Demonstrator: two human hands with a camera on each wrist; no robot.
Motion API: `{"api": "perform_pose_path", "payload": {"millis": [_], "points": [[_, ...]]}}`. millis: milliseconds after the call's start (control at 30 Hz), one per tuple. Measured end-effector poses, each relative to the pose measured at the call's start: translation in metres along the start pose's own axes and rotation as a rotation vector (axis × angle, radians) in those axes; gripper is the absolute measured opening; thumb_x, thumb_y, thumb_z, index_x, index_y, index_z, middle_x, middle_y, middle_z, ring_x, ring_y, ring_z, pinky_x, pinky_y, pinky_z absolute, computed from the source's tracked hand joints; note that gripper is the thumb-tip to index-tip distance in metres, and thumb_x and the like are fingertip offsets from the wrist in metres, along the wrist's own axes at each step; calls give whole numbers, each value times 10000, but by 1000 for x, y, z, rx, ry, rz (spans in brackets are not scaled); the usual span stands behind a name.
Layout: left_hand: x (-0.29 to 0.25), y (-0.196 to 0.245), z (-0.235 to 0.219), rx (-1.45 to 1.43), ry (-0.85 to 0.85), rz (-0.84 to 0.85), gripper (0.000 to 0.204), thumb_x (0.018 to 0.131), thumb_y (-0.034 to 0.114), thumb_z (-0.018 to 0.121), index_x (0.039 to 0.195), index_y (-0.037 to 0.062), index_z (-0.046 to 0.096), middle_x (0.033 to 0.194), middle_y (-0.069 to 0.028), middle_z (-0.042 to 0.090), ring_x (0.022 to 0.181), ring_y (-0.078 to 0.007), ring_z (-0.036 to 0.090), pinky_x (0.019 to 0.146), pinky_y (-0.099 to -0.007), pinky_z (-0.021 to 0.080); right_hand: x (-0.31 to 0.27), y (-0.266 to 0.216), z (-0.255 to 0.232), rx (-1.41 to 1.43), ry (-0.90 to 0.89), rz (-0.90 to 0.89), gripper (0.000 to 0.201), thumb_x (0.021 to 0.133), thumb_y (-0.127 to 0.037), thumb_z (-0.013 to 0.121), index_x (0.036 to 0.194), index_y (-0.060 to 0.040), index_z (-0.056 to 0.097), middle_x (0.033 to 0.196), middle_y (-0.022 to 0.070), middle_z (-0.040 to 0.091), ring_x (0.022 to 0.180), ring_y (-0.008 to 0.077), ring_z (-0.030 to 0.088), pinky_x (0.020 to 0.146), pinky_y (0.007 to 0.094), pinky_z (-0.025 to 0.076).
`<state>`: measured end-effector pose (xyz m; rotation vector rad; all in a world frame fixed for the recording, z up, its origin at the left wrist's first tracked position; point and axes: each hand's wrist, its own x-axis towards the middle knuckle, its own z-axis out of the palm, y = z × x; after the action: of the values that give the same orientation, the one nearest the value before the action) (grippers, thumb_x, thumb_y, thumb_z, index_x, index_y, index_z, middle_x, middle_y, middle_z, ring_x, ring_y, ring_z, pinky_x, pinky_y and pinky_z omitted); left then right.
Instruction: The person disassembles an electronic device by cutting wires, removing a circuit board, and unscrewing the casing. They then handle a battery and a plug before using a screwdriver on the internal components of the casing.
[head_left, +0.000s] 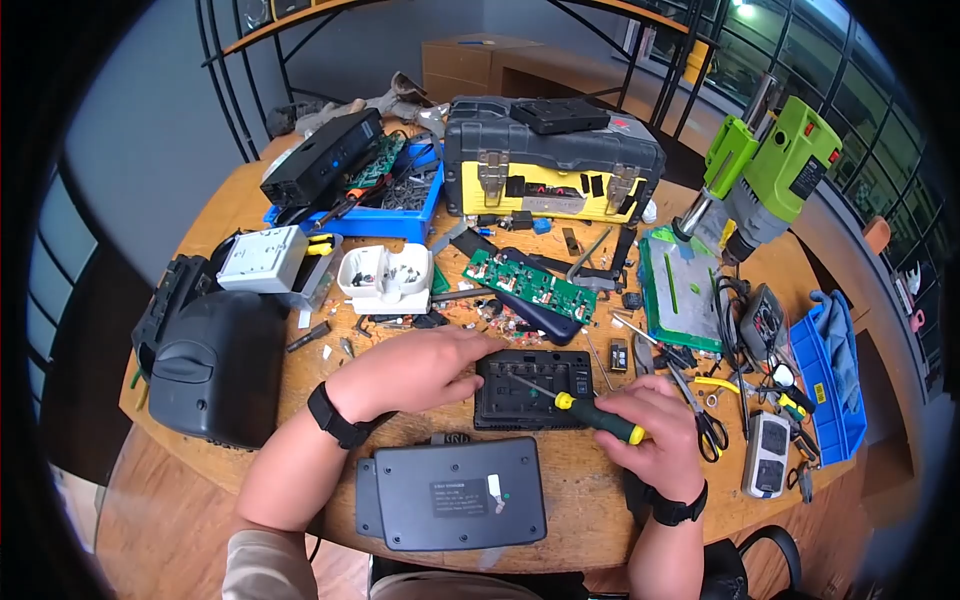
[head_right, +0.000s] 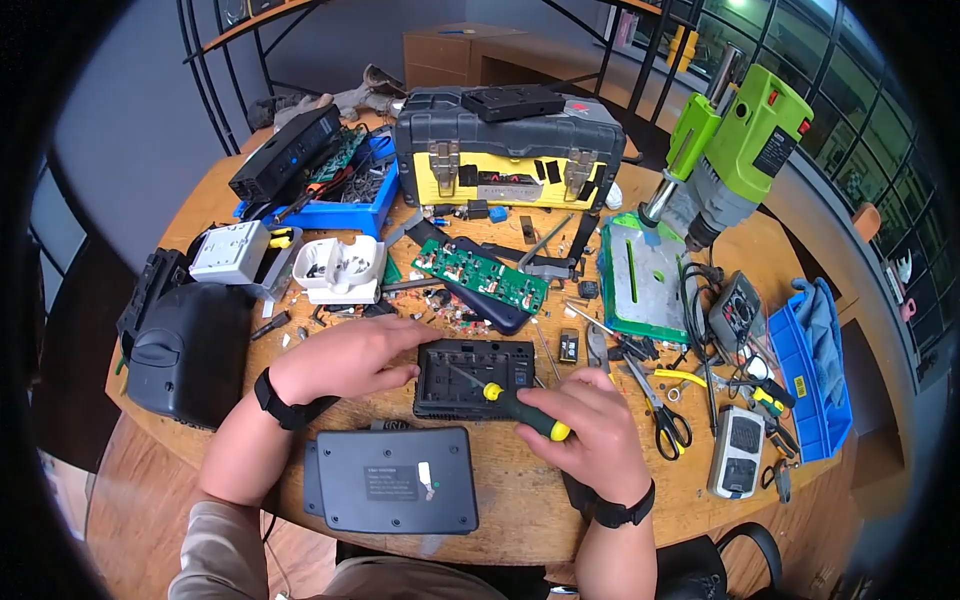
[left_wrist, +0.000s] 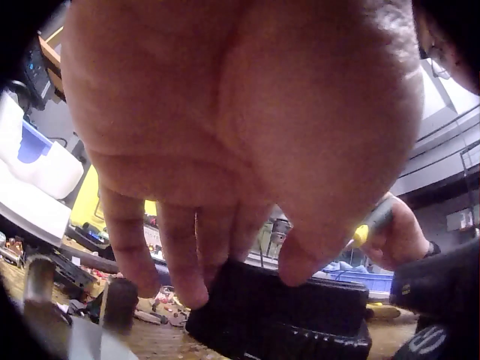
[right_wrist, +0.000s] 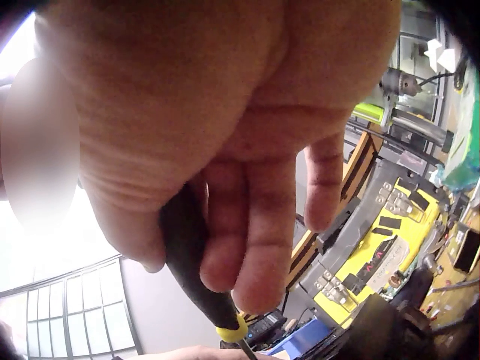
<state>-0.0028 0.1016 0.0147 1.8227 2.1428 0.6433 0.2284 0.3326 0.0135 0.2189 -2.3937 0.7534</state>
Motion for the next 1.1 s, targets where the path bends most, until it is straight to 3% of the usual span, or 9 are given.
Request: {"api": "perform_pose_path", "payload": {"millis": [367,567,833,1100], "points": [[-2,-6,-3,-33,-5,36,548,875,202,775,1368,20,618,1110,-163,670,1092,-354,650,936,-438,540,2,-4,-7,-77,-67,-7,378,715,-124,913,1060,-64,769,817,80,726,759,264,679,801,379,518],[-3,-11,1,-39,-2,69,570,864,226,796,1367,19,625,1085,-157,663,1078,-347,639,924,-429,534,-3,-3,-4,-108,-76,121,357,718,-132,916,1015,-44,740,850,88,749,791,282,699,764,389,523],[-2,-11,0,-34,15,80,578,849,244,813,1360,36,643,1068,-145,663,1030,-350,655,879,-426,548,-1,-16,1,-104,-204,410,395,766,-152,875,1127,-90,730,835,85,729,767,308,681,744,391,521],[-2,-11,0,-32,10,81,574,861,266,807,1366,45,650,1047,-144,659,1000,-347,662,850,-426,555,4,-12,1,-133,-218,149,366,785,-119,840,1137,-73,751,749,82,669,693,278,643,689,382,459]]}}
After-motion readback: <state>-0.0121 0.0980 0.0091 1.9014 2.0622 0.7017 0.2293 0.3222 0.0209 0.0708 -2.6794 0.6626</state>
